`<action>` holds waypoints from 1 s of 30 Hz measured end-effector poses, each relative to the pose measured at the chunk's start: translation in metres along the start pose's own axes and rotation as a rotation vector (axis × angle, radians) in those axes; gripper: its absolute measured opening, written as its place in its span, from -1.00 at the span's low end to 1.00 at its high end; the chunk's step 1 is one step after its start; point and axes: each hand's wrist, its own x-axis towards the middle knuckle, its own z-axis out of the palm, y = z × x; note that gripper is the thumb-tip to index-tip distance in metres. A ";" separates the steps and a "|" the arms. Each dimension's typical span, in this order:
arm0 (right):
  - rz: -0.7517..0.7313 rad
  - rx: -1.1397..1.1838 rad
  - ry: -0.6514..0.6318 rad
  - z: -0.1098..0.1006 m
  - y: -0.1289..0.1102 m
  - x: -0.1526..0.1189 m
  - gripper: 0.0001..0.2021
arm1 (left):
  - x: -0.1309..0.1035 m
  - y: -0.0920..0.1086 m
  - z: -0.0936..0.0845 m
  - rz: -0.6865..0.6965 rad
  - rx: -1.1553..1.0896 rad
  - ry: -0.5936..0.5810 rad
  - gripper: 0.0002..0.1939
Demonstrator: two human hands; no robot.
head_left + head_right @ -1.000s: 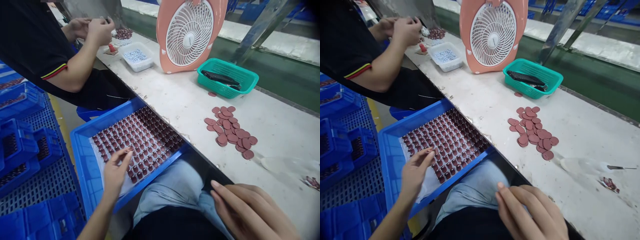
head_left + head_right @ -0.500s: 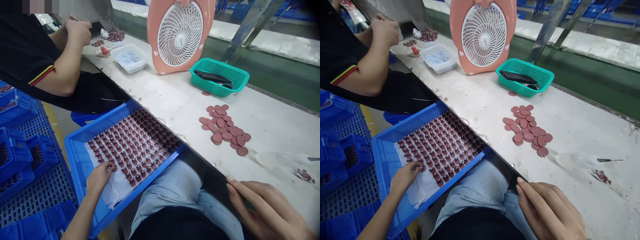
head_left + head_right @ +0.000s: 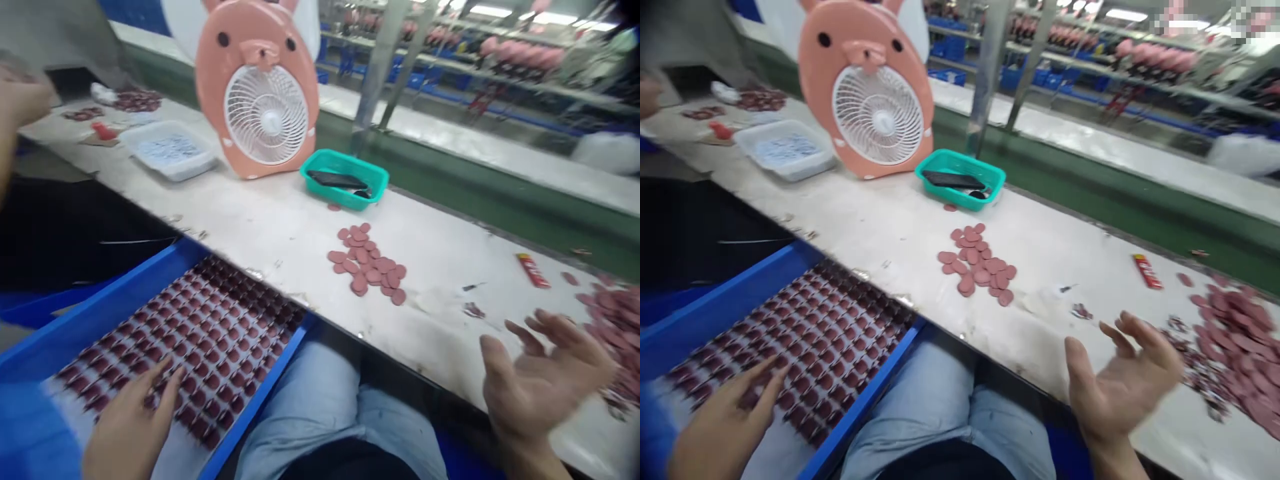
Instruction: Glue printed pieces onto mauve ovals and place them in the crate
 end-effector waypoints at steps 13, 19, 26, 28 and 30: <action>0.393 -0.039 -0.501 0.030 0.016 0.019 -0.60 | 0.037 0.291 0.022 0.843 -0.399 -0.075 -0.81; 0.413 0.279 -0.445 0.029 -0.009 0.004 -0.66 | 0.026 0.281 0.008 0.717 -0.580 -0.157 -0.71; 0.496 0.600 -0.627 0.041 -0.069 0.004 -0.66 | -0.012 0.265 -0.030 0.436 -0.989 -0.789 -0.70; 0.594 0.744 -0.754 0.042 -0.074 0.008 -0.64 | -0.019 0.260 -0.032 0.366 -1.067 -0.919 -0.66; 0.682 0.874 -0.932 0.041 -0.074 0.011 -0.62 | -0.023 0.253 -0.028 0.231 -1.182 -1.143 -0.59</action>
